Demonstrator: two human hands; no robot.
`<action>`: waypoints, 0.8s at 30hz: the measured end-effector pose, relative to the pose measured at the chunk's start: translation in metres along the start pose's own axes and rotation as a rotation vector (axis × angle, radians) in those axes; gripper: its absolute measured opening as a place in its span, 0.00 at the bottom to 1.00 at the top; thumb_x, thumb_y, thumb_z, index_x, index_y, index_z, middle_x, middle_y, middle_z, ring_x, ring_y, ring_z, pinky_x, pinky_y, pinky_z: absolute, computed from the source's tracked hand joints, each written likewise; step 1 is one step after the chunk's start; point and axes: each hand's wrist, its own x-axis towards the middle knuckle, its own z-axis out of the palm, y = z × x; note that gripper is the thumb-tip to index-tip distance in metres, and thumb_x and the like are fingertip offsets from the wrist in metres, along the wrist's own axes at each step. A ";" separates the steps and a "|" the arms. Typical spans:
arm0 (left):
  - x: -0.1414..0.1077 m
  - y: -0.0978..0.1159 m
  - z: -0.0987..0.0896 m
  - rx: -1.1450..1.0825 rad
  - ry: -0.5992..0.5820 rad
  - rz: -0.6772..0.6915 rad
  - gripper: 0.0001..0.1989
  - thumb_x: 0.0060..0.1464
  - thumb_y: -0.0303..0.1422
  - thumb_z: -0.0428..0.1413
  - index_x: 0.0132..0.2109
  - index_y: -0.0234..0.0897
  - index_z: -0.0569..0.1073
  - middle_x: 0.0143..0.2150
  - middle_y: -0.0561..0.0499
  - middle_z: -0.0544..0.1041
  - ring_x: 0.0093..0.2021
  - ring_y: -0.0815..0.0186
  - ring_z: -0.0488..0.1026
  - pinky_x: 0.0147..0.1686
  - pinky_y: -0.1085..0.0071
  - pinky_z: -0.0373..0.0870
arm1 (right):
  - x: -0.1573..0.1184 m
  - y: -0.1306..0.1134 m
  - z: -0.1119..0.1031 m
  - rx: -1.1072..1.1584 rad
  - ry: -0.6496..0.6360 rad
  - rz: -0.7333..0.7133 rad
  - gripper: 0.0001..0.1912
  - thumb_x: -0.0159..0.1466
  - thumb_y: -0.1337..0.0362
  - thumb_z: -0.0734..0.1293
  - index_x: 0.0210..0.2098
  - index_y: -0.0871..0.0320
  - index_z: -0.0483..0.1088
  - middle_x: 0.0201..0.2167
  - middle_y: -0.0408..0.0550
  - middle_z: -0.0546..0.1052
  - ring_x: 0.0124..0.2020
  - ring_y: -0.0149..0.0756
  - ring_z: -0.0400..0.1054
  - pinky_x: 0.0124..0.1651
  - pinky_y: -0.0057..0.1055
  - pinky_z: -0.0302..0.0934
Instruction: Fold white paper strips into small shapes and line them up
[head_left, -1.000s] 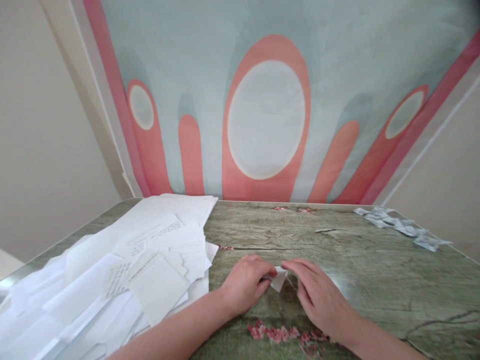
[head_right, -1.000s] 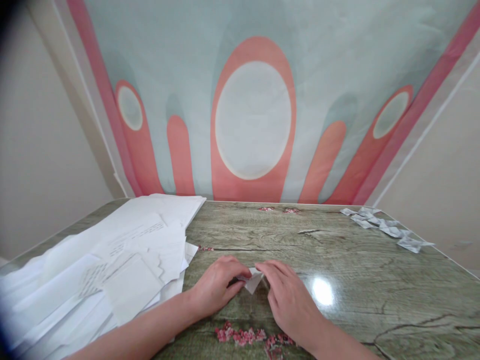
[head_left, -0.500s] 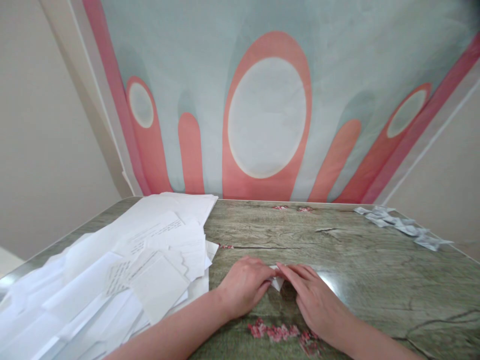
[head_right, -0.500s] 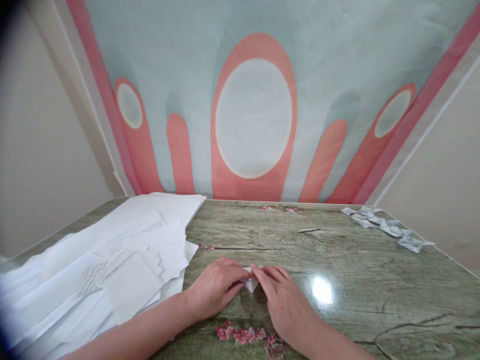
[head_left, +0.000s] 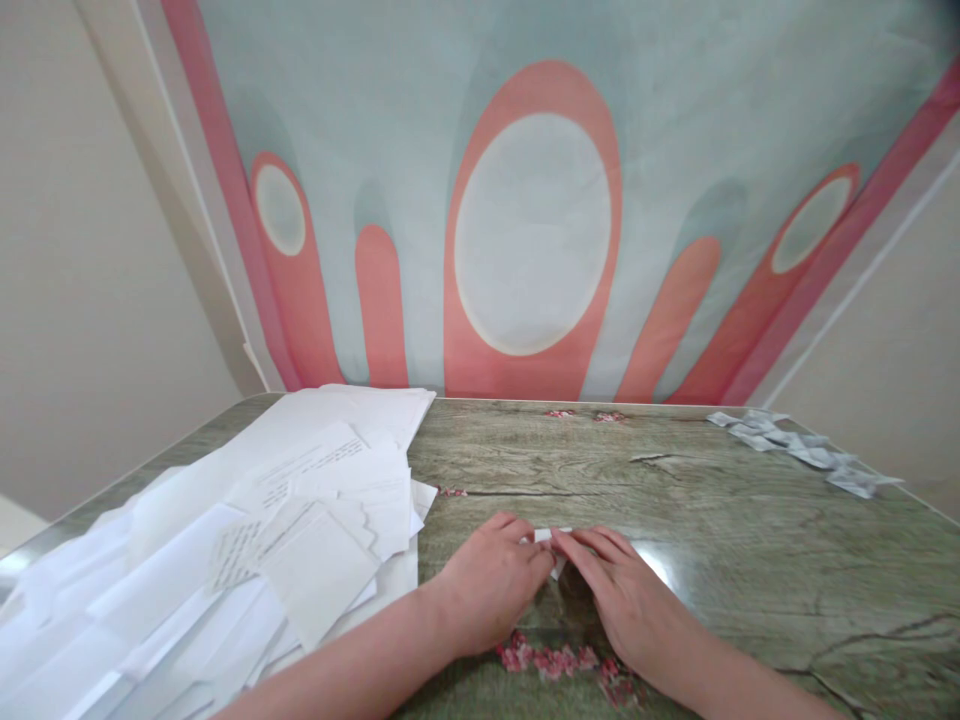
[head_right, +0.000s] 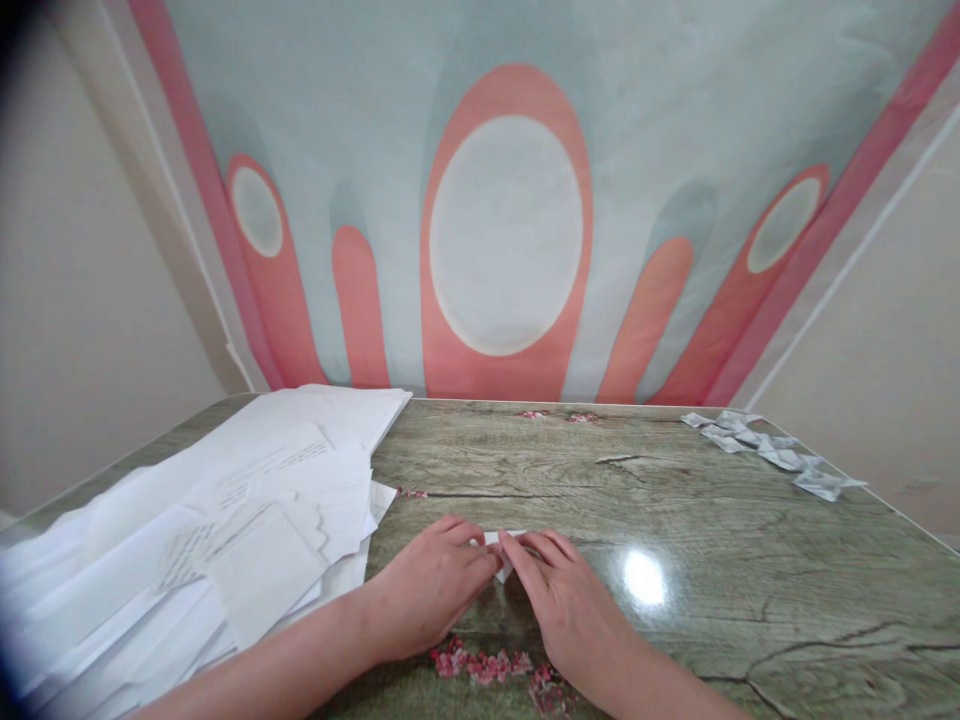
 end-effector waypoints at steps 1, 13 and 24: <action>-0.001 0.000 -0.001 -0.001 -0.008 0.000 0.15 0.51 0.29 0.53 0.47 0.33 0.66 0.39 0.46 0.75 0.43 0.59 0.68 0.48 0.66 0.57 | 0.000 0.000 0.000 -0.015 0.000 0.008 0.29 0.57 0.79 0.53 0.59 0.69 0.52 0.47 0.60 0.71 0.49 0.42 0.62 0.52 0.44 0.58; -0.007 -0.001 -0.002 -0.054 -0.049 -0.011 0.25 0.47 0.29 0.55 0.54 0.35 0.61 0.49 0.45 0.73 0.53 0.56 0.63 0.55 0.62 0.50 | -0.001 0.006 -0.007 -0.138 -0.008 0.060 0.26 0.52 0.81 0.54 0.49 0.66 0.65 0.38 0.56 0.74 0.43 0.41 0.65 0.53 0.45 0.55; -0.005 0.002 -0.006 -0.057 -0.018 -0.021 0.20 0.49 0.29 0.53 0.50 0.34 0.64 0.45 0.46 0.74 0.47 0.57 0.65 0.53 0.64 0.53 | 0.000 0.008 -0.004 -0.043 0.045 0.043 0.25 0.57 0.79 0.53 0.52 0.65 0.62 0.44 0.57 0.73 0.50 0.42 0.61 0.52 0.44 0.57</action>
